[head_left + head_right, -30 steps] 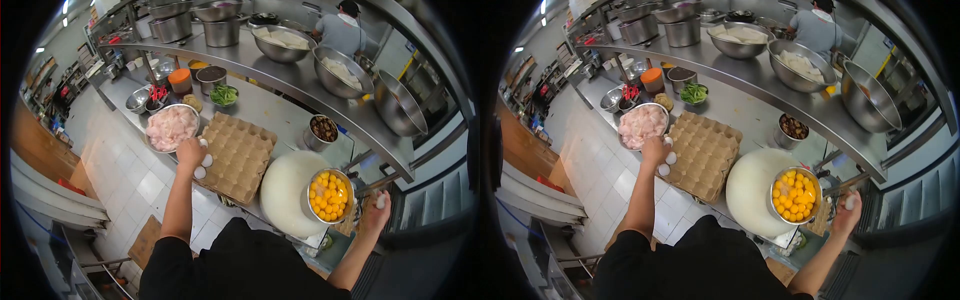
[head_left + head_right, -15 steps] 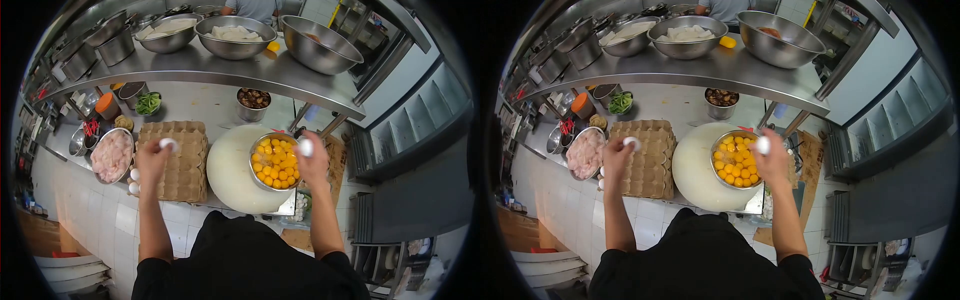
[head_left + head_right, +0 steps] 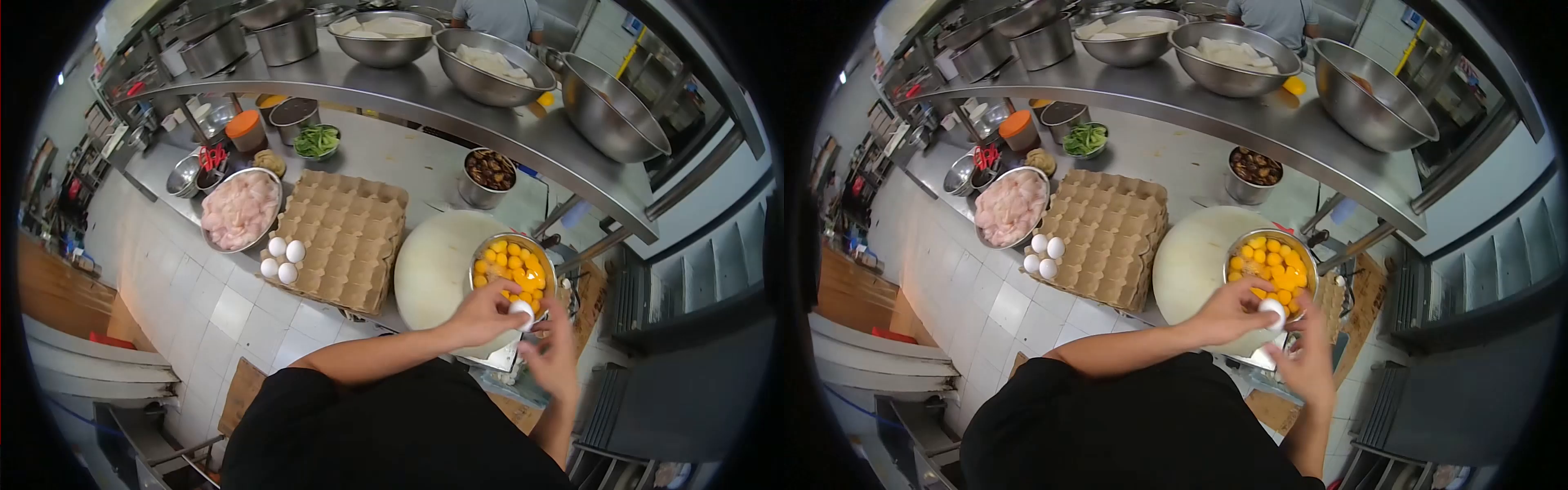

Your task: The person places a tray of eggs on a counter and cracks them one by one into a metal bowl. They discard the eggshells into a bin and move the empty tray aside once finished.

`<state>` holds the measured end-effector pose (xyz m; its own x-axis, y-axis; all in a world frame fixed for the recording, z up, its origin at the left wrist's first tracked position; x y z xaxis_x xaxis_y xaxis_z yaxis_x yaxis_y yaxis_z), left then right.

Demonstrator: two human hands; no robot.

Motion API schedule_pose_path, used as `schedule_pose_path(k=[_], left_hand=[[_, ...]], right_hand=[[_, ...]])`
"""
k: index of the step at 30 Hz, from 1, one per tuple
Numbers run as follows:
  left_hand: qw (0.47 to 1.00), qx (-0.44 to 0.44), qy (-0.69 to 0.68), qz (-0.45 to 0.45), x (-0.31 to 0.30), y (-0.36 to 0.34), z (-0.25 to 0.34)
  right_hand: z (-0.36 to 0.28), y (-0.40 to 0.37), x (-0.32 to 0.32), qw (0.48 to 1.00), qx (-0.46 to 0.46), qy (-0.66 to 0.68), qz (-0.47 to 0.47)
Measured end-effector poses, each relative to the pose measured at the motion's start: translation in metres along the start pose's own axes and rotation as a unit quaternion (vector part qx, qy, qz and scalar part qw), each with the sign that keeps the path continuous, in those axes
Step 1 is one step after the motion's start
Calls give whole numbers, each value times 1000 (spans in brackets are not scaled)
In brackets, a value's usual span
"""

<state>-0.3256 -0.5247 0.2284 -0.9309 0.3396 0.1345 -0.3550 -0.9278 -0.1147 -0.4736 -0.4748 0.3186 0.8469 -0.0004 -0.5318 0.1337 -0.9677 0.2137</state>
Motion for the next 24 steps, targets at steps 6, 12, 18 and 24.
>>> schedule_pose_path(k=[6,12,18,24], left_hand=[[945,221,224,94,-57,-27,56],[634,-93,632,436,-295,-126,58],[587,-157,655,450,-337,-161,27],[616,-103,622,471,-348,-164,32]], right_hand=[[75,45,-30,959,64,250,117],[222,95,-136,837,137,346,401],[218,88,-108,836,143,428,312],[140,75,-46,881,187,422,107]])
Point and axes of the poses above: each hand's wrist, its own y-axis towards the middle knuckle, its own x-axis out of the palm, z = x × y, the point moved 10 cm from there along y, towards the middle knuckle, and after that the axes turned 1 degree about y, right-handed, at the moved point
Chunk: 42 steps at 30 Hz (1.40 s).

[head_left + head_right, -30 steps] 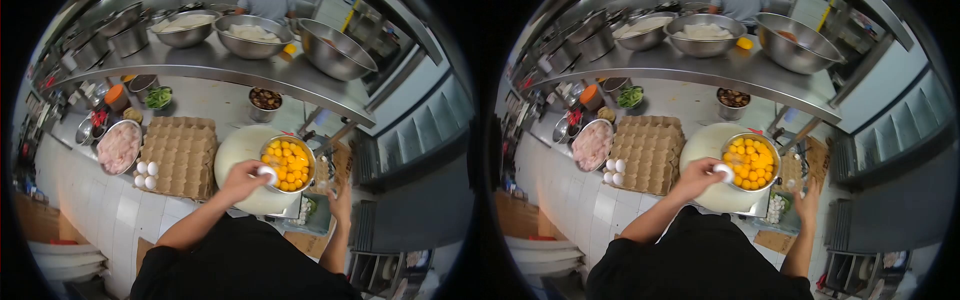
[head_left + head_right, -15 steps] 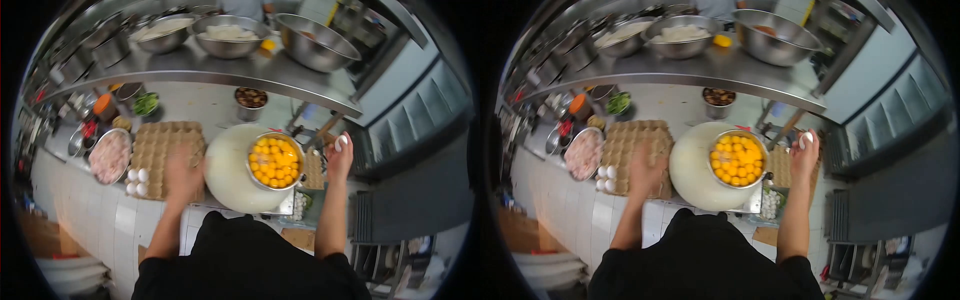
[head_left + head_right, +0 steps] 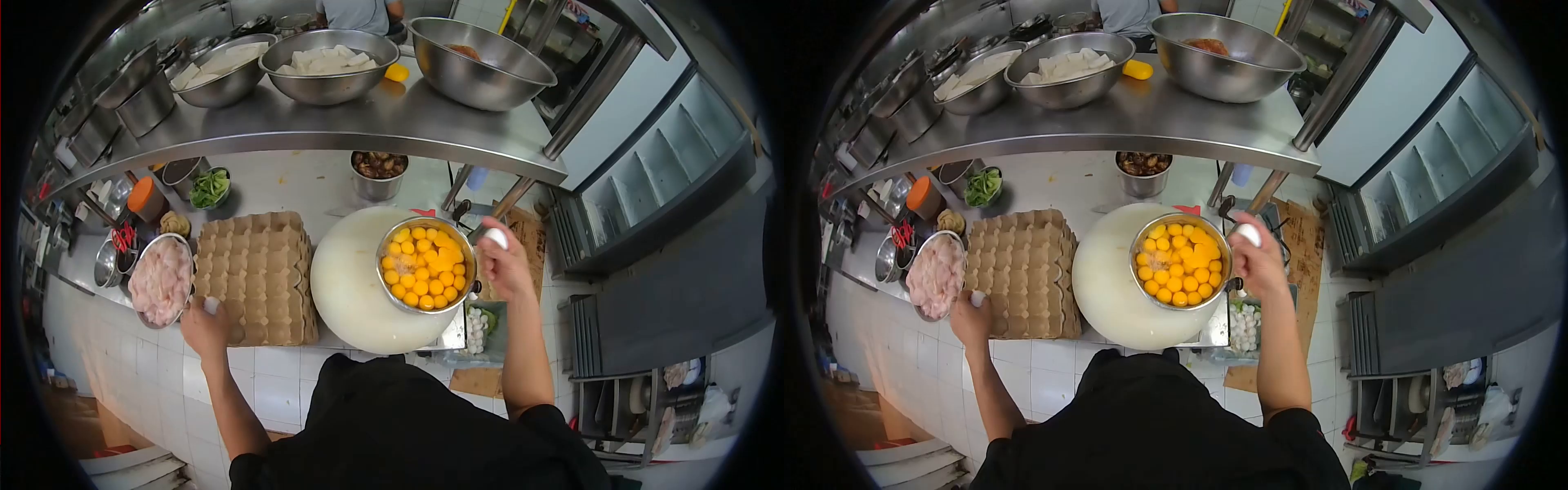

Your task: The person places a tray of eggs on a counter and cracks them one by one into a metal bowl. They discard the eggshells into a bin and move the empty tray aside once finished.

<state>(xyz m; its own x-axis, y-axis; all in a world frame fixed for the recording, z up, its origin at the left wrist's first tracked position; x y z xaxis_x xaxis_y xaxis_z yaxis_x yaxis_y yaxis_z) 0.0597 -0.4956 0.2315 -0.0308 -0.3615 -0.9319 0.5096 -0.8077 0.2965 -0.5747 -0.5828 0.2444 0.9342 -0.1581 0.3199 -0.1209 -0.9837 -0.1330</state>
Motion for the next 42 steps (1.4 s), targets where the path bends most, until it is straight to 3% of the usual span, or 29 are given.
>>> schedule_pose_path(k=[1,2,4,5,6,8,9,11,12,14,15,17,18,19,20,22,24,26,27,29,31,32,35,36,37,38,39,41,42], left_hand=[[999,-21,-28,24,-15,0,4],[996,-41,-57,48,-27,-2,9],[993,-14,-105,55,-37,-4,35],[986,11,-153,63,-42,-6,52],[986,12,-153,62,-40,-10,66],[934,18,-353,-55,-11,-19,105],[917,39,-386,-90,-8,-27,131],[864,49,-471,-173,1,-48,180],[823,36,-523,-219,8,-59,201],[748,65,-596,-285,22,-82,241],[746,65,-597,-287,27,-91,253],[635,52,-664,-391,42,-120,290],[633,53,-664,-394,44,-128,299],[616,63,-659,-426,46,-140,312],[600,73,-654,-456,47,-152,323],[603,76,-653,-452,40,-163,337],[586,75,-659,-466,40,-178,350],[557,71,-671,-483,34,-189,361],[527,64,-686,-499,30,-193,365],[536,53,-673,-507,25,-185,355],[670,195,-632,-338,-7,-141,326],[738,205,-579,-279,-13,-119,304],[898,142,-410,-67,-3,-53,198],[919,123,-373,-11,-9,-34,159],[955,152,-246,71,-34,-21,130],[982,97,-148,71,-28,-8,88],[996,40,-48,69,-24,-1,50],[1000,-1,21,16,-17,0,7],[995,-41,87,-38,-7,0,-17]], right_hand=[[5,-5,26,987,14,-147,-70],[4,-6,42,987,15,-146,-67],[9,-1,70,927,49,-369,-47],[14,2,77,927,50,-369,-46],[11,6,91,871,-23,-485,-76],[3,-1,120,752,-154,-630,-118],[-3,-6,122,753,-152,-630,-117],[-48,-32,137,752,-323,-571,-72],[-70,-44,123,749,-396,-531,-24],[-108,-71,66,773,-434,-443,130],[-108,-78,22,818,-421,-344,187],[-78,-83,-63,879,-301,-282,239],[-63,-85,-76,787,-252,-527,198],[-40,-84,-82,638,-185,-734,141],[-37,-93,-81,638,-186,-734,140],[-39,-106,-69,761,-167,-607,158],[-30,-113,4,893,-65,-444,30],[-27,-129,96,846,-200,-474,-143],[-21,-122,98,845,-202,-474,-142],[-4,-98,100,829,-238,-479,-163],[-12,-45,36,961,-136,-242,6],[-25,-22,7,980,-141,-124,64],[-34,28,-69,942,-172,98,271],[-31,35,-77,942,-172,100,269],[-23,52,-69,975,-107,-8,194],[-11,65,-58,986,-40,-115,113],[-7,68,-60,987,-40,-114,110],[-9,57,-82,976,-110,-34,185],[-7,53,-92,980,-112,36,162]])
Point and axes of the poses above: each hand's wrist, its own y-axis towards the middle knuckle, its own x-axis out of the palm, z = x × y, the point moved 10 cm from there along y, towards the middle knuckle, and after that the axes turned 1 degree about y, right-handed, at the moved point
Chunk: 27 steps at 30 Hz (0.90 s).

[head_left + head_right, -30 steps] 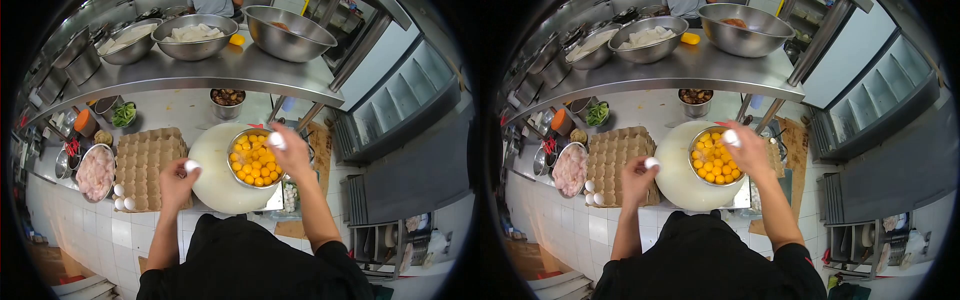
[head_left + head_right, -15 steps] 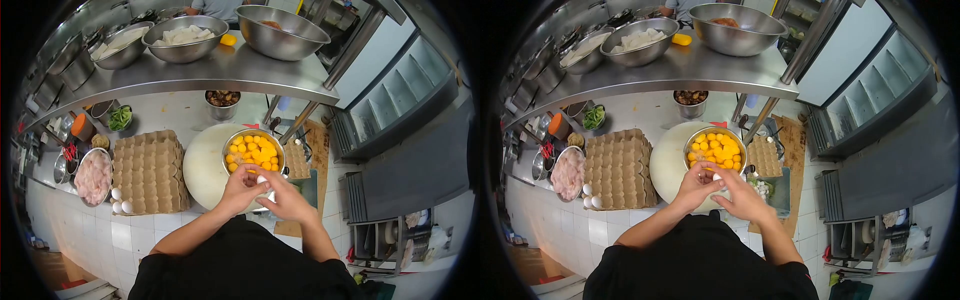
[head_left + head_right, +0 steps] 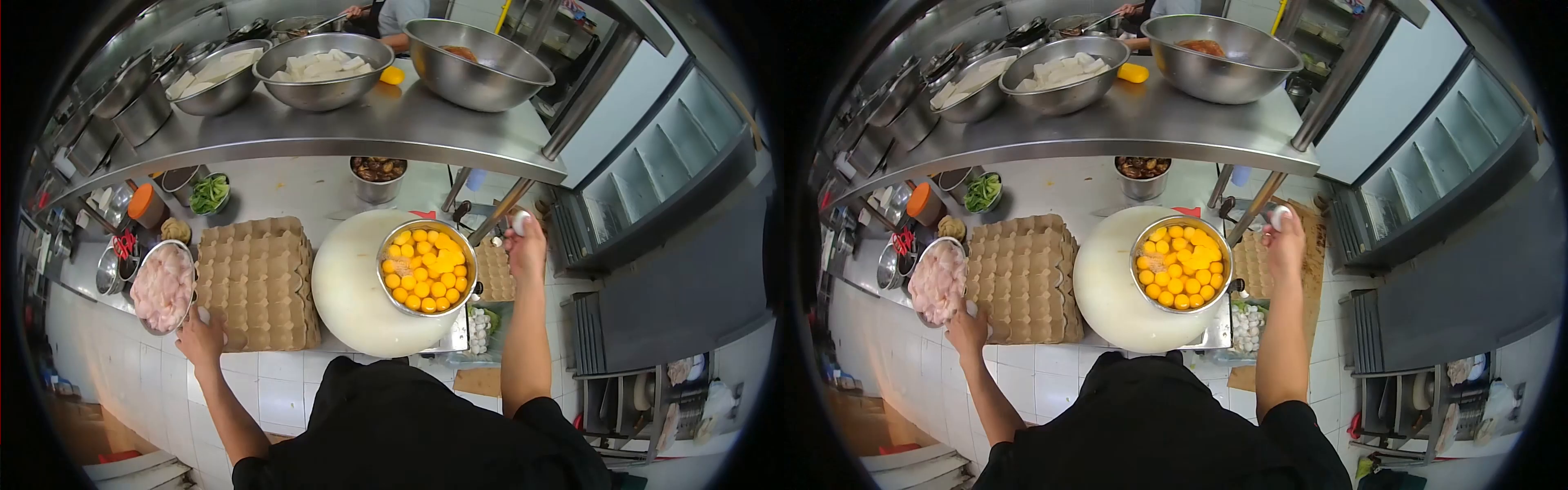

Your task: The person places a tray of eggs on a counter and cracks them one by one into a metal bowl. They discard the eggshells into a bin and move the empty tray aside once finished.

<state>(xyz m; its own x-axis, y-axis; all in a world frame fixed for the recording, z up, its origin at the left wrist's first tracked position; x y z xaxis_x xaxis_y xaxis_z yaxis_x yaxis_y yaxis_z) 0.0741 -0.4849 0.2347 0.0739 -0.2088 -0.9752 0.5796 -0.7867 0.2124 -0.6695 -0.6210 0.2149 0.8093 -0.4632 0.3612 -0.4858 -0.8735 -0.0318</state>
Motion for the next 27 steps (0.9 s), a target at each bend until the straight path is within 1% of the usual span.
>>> schedule_pose_path(k=[1,3,4,6,7,8,9,10,12,13,14,15,16,17,18,19,21,22,23,24,25,26,27], left_hand=[[1000,-5,3,-1,10,5,-14],[998,18,-61,15,31,13,-25],[998,15,-59,14,26,12,-23],[998,13,-54,20,12,14,-18],[998,14,-54,20,7,15,-18],[996,-8,-84,21,3,16,-22],[993,-29,-115,23,-1,18,-25],[993,-26,-116,23,-7,19,-20],[964,-38,-259,52,-21,15,-10],[964,-37,-259,51,-20,14,1],[945,-5,-323,57,-18,12,18],[920,27,-385,64,-20,9,36],[903,41,-426,30,-24,0,62],[883,55,-465,-4,-30,-12,90],[840,51,-537,-61,-19,-23,113],[787,45,-604,-117,-9,-36,138],[750,118,-631,-161,-21,-66,191],[715,126,-656,-208,-20,-83,215],[677,133,-678,-254,-21,-100,236],[674,153,-667,-277,-21,-114,253],[671,171,-656,-300,-20,-128,267],[672,169,-656,-299,-23,-137,275],[652,175,-653,-344,-22,-150,290]], right_hand=[[-5,-13,0,998,19,65,5],[-11,-41,23,994,45,77,-67],[-11,-51,29,994,48,76,-68],[1,-75,62,978,73,-68,-181],[5,-78,70,978,74,-68,-180],[6,-80,85,957,31,-203,-207],[8,-82,100,914,-12,-334,-229],[8,-85,111,915,-13,-334,-226],[15,-96,141,848,-19,-447,-286],[14,-99,148,848,-18,-447,-284],[12,-104,158,791,-63,-535,-289],[7,-110,170,724,-108,-616,-290],[-7,-120,181,714,-79,-634,-286],[-8,-121,178,715,-78,-634,-285],[-35,-125,181,749,-200,-582,-245],[-64,-134,177,767,-318,-520,-200],[-106,-138,133,820,-391,-409,-89],[-115,-137,97,845,-397,-359,-9],[-110,-129,52,867,-392,-305,36],[-94,-118,13,903,-315,-287,60],[-88,-125,-13,904,-313,-287,57],[-76,-136,-10,772,-331,-543,17],[-55,-141,-4,573,-323,-753,-24]])
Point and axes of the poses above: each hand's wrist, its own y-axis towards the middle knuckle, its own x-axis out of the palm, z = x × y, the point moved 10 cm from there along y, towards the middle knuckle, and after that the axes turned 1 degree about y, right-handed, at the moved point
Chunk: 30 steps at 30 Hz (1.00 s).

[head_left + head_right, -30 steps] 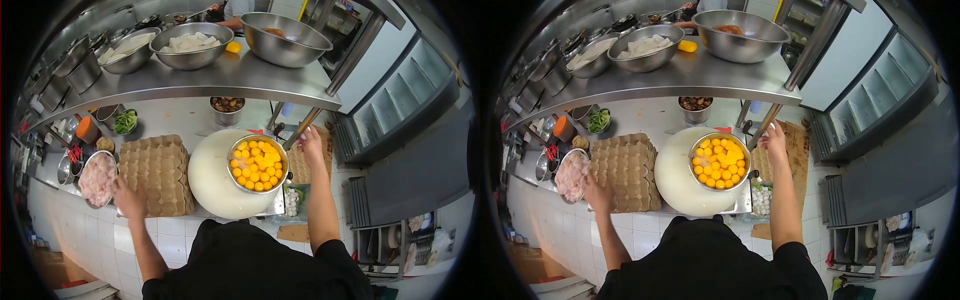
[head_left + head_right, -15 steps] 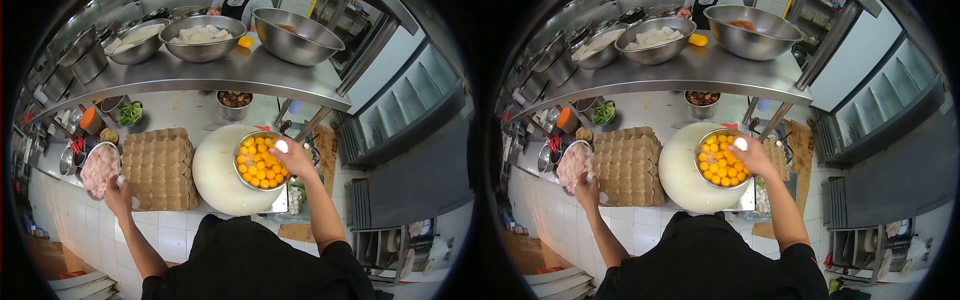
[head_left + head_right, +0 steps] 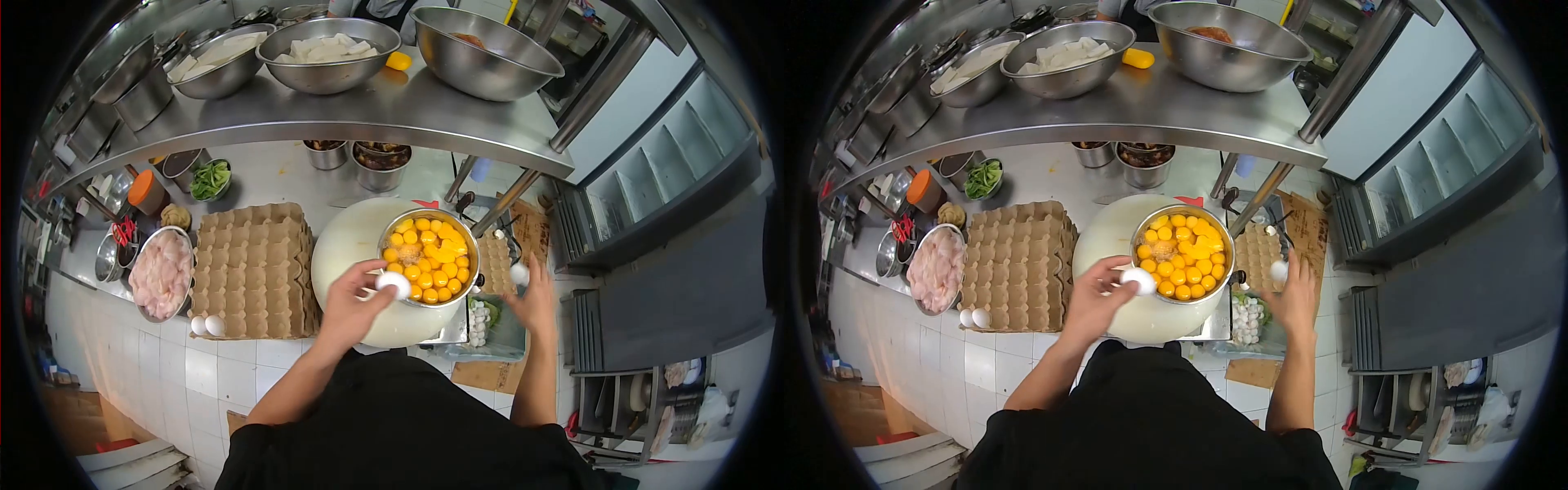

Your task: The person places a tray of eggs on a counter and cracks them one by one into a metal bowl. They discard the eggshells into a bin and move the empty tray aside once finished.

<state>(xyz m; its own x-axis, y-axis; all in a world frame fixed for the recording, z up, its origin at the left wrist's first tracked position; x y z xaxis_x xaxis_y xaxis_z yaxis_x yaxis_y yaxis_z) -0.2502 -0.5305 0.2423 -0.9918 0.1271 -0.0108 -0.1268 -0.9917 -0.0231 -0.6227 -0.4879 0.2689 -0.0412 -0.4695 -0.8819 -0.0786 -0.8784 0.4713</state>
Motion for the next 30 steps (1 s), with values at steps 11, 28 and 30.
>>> schedule_pose_path(k=[11,28,30], left_hand=[[994,24,0,-105,78,-10,20],[989,-45,-15,140,-98,-68,-55],[989,-34,19,144,-98,-69,-50]], right_hand=[[-111,25,-4,761,46,634,-127],[-18,69,85,415,330,841,-104],[-47,67,75,468,283,825,-142]])
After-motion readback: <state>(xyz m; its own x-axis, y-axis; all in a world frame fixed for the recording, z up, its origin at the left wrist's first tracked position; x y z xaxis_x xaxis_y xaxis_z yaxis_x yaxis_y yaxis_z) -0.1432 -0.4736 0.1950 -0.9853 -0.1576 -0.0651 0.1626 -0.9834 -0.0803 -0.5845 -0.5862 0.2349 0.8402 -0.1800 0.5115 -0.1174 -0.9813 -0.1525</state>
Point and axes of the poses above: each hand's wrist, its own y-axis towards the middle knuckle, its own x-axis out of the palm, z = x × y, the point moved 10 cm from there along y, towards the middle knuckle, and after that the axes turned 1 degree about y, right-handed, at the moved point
